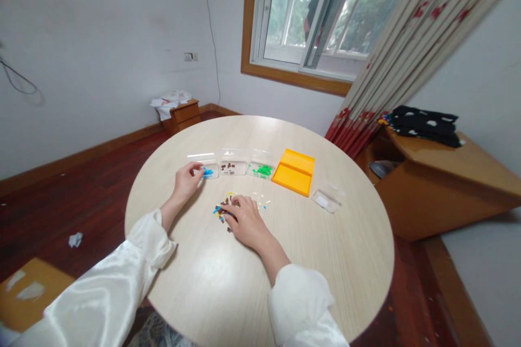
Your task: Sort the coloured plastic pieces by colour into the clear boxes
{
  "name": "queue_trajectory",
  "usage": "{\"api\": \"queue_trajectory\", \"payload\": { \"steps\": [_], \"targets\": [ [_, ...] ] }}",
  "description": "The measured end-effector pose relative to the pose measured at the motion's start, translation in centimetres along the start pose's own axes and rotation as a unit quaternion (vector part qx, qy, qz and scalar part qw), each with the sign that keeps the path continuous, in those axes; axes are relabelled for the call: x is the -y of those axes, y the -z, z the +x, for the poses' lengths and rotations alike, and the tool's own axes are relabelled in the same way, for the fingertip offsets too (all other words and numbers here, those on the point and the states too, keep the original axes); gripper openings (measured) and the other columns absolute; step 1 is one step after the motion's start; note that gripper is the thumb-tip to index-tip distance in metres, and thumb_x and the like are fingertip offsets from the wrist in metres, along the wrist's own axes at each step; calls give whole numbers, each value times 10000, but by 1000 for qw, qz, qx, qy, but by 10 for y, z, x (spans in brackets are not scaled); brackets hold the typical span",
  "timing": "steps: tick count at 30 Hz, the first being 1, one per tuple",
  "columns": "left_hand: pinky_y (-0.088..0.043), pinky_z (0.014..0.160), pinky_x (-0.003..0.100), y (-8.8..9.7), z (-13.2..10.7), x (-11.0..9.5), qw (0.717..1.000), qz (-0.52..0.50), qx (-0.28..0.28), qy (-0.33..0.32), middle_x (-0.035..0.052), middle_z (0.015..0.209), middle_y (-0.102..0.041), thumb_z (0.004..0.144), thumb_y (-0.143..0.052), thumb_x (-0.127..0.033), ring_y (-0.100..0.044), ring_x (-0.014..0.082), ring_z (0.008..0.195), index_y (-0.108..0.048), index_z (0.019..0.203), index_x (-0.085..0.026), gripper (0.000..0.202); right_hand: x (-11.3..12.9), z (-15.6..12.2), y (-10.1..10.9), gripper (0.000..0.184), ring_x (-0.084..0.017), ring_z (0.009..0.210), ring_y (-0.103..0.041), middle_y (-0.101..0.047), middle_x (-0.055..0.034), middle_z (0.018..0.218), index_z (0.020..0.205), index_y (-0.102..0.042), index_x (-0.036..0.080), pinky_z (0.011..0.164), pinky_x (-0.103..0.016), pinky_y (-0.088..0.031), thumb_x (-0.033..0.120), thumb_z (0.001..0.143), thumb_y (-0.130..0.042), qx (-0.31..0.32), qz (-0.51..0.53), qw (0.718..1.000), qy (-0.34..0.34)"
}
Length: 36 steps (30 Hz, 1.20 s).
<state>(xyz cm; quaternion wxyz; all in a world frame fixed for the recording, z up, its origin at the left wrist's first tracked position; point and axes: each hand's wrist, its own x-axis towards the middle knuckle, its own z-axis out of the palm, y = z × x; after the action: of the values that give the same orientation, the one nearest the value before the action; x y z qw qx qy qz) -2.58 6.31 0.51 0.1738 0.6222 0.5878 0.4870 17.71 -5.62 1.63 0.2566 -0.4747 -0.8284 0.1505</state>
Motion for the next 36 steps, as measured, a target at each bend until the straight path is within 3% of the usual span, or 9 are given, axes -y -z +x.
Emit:
{"api": "queue_trajectory", "payload": {
  "steps": [7, 9, 12, 16, 19, 27, 36],
  "targets": [
    [-409, 645, 255, 4, -8, -10, 999, -28, 4, -26, 43, 788, -661, 721, -577, -242, -530, 138, 664, -657, 860, -126, 197, -1, 1, 0, 190, -219, 985, -479, -573, -73, 1000, 1022, -661, 240, 838, -386, -385, 218, 890, -526, -26, -26, 999, -14],
    [-403, 633, 248, 6, -13, -15, 997, -48, 29, -44, 38, 789, -658, 736, -577, -262, -515, 129, 657, -656, 859, -133, 196, -4, 1, -1, 184, -219, 971, -484, -575, -77, 987, 1001, -663, 225, 831, -382, -382, 186, 882, -528, -39, -44, 998, -21],
    [-393, 625, 244, 10, -21, -23, 984, -60, 138, -96, 34, 745, -647, 749, -577, -273, -500, 123, 648, -662, 785, -138, 163, -8, 0, -2, 174, -225, 947, -492, -574, -86, 968, 966, -665, 202, 817, -384, -381, 157, 872, -525, -55, -70, 995, -38],
    [-385, 637, 247, 16, -29, -31, 935, -45, 315, -155, 25, 655, -610, 740, -597, -246, -499, 119, 636, -646, 662, -136, 144, -11, 1, -3, 170, -225, 921, -494, -576, -88, 956, 952, -658, 195, 792, -378, -386, 141, 859, -526, -77, -76, 993, -41],
    [-395, 662, 250, 20, -33, -33, 912, -44, 373, -167, 21, 650, -608, 742, -604, -238, -511, 119, 649, -652, 671, -139, 131, -8, 3, -4, 168, -215, 912, -501, -582, -82, 941, 952, -652, 191, 791, -369, -389, 137, 861, -522, -91, -52, 994, -21],
    [-429, 747, 257, 21, -34, -28, 881, -20, 433, -188, 36, 780, -613, 697, -640, -196, -557, 140, 774, -689, 771, -143, 104, 4, 6, -9, 123, -195, 878, -502, -577, -60, 893, 863, -640, 198, 775, -353, -393, 134, 852, -535, -92, -10, 995, 30],
    [-430, 733, 232, 17, -36, -26, 888, 3, 420, -187, 14, 753, -598, 662, -598, -119, -550, 126, 749, -662, 748, -142, 110, 9, 7, -13, 104, -194, 870, -501, -587, -63, 887, 838, -642, 185, 780, -352, -405, 123, 830, -558, -77, -6, 997, 29]
  ]
}}
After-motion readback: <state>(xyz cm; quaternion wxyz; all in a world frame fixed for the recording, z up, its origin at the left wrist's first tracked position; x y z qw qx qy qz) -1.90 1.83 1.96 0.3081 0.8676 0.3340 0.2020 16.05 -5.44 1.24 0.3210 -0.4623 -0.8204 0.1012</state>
